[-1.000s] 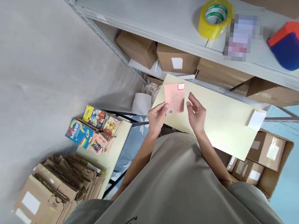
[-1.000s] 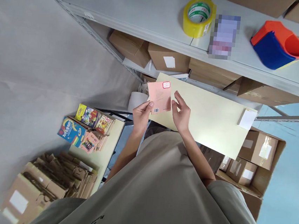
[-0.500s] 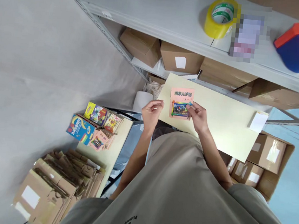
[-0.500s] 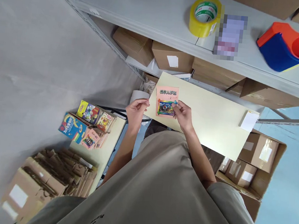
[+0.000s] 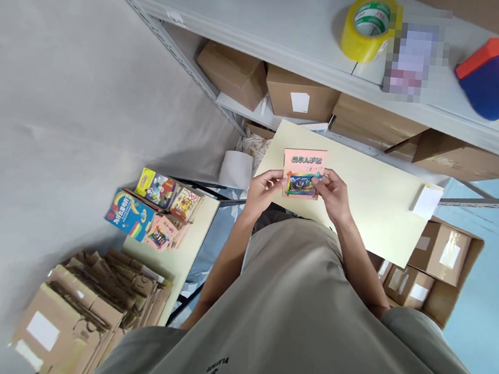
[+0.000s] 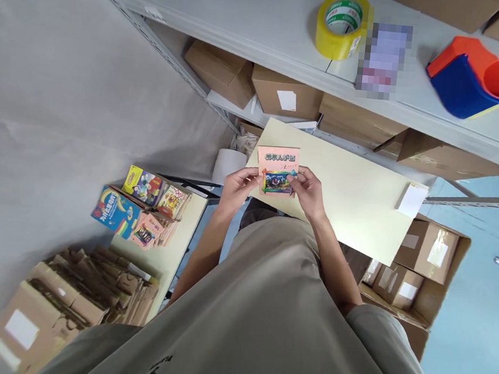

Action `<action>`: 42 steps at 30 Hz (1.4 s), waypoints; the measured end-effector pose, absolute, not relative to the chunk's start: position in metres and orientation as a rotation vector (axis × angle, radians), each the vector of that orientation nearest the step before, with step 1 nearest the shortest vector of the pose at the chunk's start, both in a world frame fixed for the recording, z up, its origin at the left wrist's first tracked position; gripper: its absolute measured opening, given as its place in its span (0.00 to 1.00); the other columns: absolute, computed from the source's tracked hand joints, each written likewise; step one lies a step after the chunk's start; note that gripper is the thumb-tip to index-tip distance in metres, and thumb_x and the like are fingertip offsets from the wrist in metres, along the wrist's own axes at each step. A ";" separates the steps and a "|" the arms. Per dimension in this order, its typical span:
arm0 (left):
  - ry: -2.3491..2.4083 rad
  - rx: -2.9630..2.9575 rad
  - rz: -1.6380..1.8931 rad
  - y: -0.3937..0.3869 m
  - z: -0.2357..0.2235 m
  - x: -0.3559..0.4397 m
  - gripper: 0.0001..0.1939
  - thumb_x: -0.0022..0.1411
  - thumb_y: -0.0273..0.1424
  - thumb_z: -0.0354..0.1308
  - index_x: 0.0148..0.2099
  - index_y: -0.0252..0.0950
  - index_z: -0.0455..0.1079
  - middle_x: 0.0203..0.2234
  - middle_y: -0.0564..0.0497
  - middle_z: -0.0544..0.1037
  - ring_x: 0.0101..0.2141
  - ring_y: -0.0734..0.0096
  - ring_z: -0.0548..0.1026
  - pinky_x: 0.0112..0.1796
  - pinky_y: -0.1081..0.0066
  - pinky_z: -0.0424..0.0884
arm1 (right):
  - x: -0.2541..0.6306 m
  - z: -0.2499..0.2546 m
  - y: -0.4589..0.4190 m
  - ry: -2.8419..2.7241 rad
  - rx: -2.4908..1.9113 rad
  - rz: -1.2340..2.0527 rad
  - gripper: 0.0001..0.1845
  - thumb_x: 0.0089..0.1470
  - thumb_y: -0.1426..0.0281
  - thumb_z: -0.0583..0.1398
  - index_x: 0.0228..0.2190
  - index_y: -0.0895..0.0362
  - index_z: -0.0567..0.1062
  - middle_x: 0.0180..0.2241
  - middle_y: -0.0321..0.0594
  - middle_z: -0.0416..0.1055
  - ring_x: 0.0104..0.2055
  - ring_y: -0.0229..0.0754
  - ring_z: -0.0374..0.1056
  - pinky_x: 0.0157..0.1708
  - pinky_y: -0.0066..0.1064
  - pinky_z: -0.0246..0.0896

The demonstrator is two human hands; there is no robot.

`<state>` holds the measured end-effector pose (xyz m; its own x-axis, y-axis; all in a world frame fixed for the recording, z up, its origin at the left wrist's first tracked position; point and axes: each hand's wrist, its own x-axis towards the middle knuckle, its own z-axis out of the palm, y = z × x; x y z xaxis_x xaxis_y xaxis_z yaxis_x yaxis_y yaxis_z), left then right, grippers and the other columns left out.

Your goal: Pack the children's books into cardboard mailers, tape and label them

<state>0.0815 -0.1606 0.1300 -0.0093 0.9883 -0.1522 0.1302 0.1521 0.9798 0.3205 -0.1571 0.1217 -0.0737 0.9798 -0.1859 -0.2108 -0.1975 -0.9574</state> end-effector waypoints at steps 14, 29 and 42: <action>1.343 1.623 1.259 -0.166 0.132 0.076 0.11 0.82 0.44 0.68 0.50 0.43 0.75 0.49 0.45 0.90 0.52 0.58 0.88 0.51 0.60 0.79 | 0.333 0.133 -0.154 -1.327 -1.081 1.176 0.17 0.71 0.45 0.73 0.46 0.43 0.90 0.53 0.39 0.89 0.60 0.53 0.85 0.69 0.54 0.79; 1.365 1.339 1.045 -0.173 0.137 0.066 0.32 0.73 0.65 0.69 0.52 0.40 0.88 0.45 0.42 0.92 0.45 0.56 0.89 0.46 0.63 0.82 | 0.336 0.138 -0.157 -1.270 -1.249 1.399 0.23 0.63 0.46 0.76 0.46 0.52 0.90 0.40 0.43 0.91 0.30 0.41 0.80 0.27 0.33 0.71; 1.417 1.258 1.087 -0.168 0.148 0.071 0.40 0.78 0.70 0.56 0.49 0.40 0.89 0.40 0.43 0.90 0.36 0.61 0.82 0.36 0.62 0.78 | 0.332 0.143 -0.159 -1.227 -1.198 1.475 0.36 0.69 0.31 0.66 0.42 0.52 0.89 0.39 0.44 0.89 0.33 0.44 0.83 0.36 0.38 0.80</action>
<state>0.0711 -0.1678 0.1483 -0.0534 0.9954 -0.0793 0.1819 0.0878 0.9794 0.3316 -0.1588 0.1427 -0.1777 0.9729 -0.1477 -0.0319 -0.1557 -0.9873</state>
